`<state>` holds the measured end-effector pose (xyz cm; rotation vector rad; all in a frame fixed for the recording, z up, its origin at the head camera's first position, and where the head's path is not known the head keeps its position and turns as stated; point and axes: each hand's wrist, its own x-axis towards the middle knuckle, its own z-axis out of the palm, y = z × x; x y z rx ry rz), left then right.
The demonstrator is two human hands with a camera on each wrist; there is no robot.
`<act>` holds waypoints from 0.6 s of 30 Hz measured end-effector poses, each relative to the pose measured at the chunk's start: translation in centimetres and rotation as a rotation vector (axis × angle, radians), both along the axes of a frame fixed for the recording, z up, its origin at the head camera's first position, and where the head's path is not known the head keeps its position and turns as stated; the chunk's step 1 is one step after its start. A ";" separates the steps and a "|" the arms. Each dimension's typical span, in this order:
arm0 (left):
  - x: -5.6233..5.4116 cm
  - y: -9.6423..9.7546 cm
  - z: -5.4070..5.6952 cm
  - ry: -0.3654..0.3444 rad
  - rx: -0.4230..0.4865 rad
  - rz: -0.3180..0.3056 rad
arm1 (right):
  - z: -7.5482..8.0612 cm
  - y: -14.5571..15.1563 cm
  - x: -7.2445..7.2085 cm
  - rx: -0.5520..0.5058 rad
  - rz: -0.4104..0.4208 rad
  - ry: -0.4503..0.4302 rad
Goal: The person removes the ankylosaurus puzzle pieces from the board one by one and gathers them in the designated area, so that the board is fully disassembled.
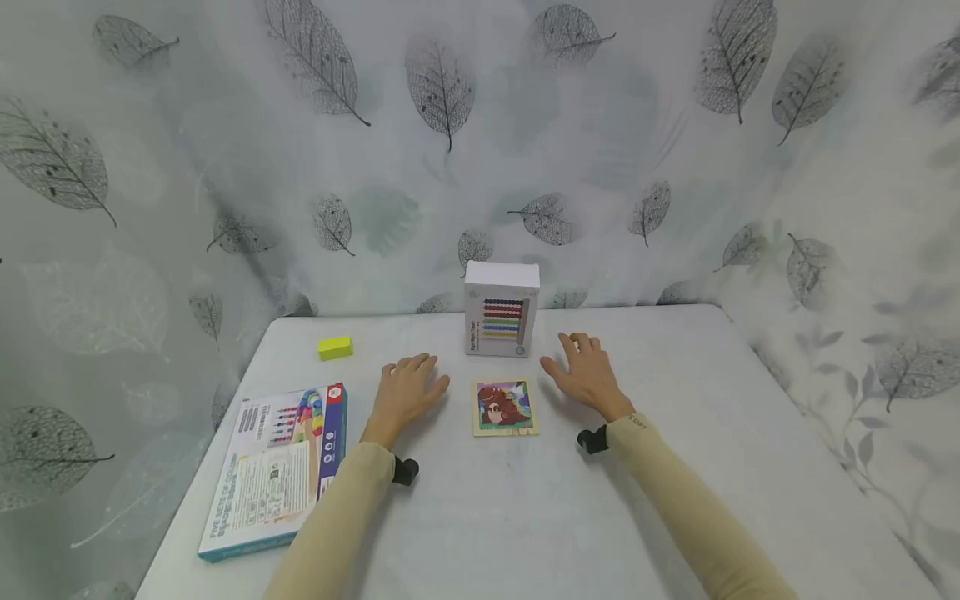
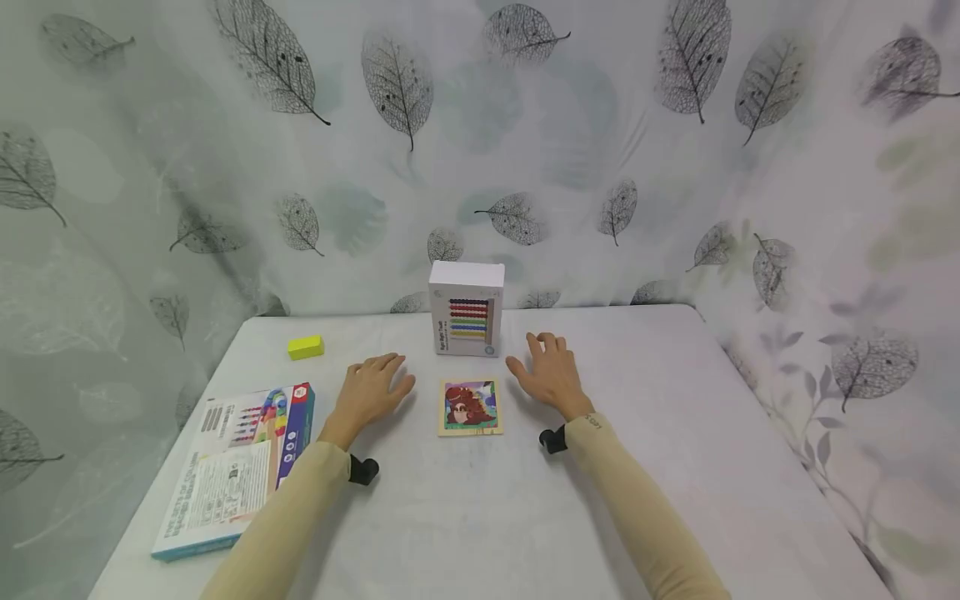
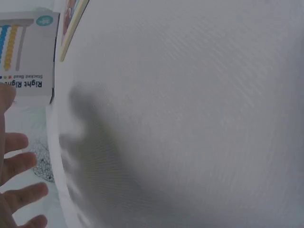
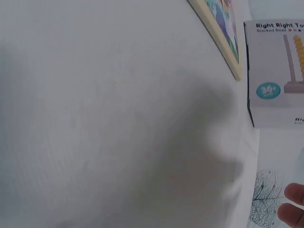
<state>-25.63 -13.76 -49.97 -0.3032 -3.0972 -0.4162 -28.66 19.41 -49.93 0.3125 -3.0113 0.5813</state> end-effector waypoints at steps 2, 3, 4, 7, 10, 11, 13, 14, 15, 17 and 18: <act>0.1 0.1 -0.1 0.008 0.019 -0.039 | -0.1 -0.3 0.2 -0.006 0.021 0.009; 0.1 0.2 -0.2 0.010 0.026 -0.061 | -0.1 -0.5 0.3 -0.011 0.033 0.013; 0.0 0.4 -0.3 0.010 0.028 -0.082 | -0.1 -0.6 0.4 -0.019 0.047 0.016; -0.1 1.0 -0.3 -0.004 0.031 -0.137 | 0.0 -1.2 0.7 -0.028 0.097 0.007; 0.0 1.8 -0.3 -0.014 0.019 -0.185 | 0.0 -2.1 0.8 -0.006 0.179 -0.014; 0.1 2.0 -0.3 -0.017 0.014 -0.202 | 0.0 -2.4 0.8 0.009 0.210 -0.025; 0.3 2.5 -0.2 -0.034 -0.001 -0.233 | 0.0 -3.2 0.8 0.047 0.273 -0.046; 0.3 2.8 -0.2 -0.050 -0.007 -0.249 | 0.0 -3.5 0.8 0.065 0.305 -0.056; 0.4 3.0 -0.3 -0.071 -0.013 -0.262 | 0.1 -3.9 0.9 0.078 0.335 -0.064; 0.7 3.3 -0.3 -0.112 -0.025 -0.281 | 0.2 -4.7 1.0 0.095 0.388 -0.088; 0.8 3.5 -0.3 -0.136 -0.032 -0.284 | 0.2 -5.1 1.0 0.105 0.415 -0.093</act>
